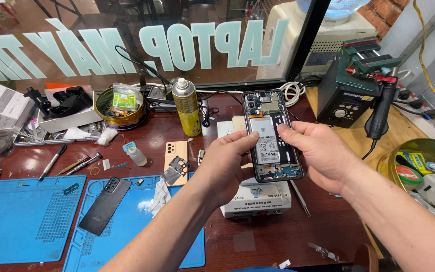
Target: The person uses a metal spudger to pry and adjust internal components of a disassembled smartphone, then sets the phone aside and searches through a metal bowl of spare circuit boards, selecting and inspecting a small board.
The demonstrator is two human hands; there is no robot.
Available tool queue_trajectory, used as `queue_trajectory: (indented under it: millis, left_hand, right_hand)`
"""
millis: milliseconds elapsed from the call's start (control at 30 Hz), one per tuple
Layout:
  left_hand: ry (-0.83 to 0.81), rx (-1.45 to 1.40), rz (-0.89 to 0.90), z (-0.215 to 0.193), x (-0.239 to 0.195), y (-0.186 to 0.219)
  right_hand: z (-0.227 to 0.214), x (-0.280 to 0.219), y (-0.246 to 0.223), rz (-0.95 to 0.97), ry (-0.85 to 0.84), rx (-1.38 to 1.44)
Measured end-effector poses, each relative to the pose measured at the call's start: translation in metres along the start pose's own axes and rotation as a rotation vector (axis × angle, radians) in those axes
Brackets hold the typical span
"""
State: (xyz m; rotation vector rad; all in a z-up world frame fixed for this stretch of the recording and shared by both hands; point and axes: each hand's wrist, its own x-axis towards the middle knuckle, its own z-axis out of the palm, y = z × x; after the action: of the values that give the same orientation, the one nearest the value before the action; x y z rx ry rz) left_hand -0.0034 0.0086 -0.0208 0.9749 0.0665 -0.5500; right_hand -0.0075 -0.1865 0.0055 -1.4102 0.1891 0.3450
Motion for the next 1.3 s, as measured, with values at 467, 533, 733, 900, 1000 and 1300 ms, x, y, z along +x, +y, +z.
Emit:
queue_trajectory:
  millis: [467, 533, 733, 900, 1000, 1300]
  left_hand:
    - [0.030, 0.042, 0.106, 0.012, 0.008, 0.013]
    - [0.047, 0.063, 0.114, 0.014, 0.010, 0.015]
    - [0.040, 0.085, 0.108, 0.019, 0.007, 0.017]
    - [0.041, 0.062, 0.073, 0.021, 0.006, 0.022]
    - [0.036, 0.074, 0.094, 0.024, 0.006, 0.019]
    - [0.032, 0.113, 0.135, 0.016, 0.002, 0.023]
  right_hand:
    - [0.006, -0.003, 0.002, -0.165, 0.016, 0.035]
    - [0.006, -0.002, 0.005, -0.183, 0.015, 0.024]
    - [-0.001, 0.000, 0.007, -0.151, -0.008, 0.045]
    - [0.004, -0.003, 0.005, -0.148, 0.054, 0.010]
    - [0.012, -0.003, 0.001, -0.187, 0.168, -0.099]
    - [0.032, -0.012, -0.013, -0.305, -0.110, -0.331]
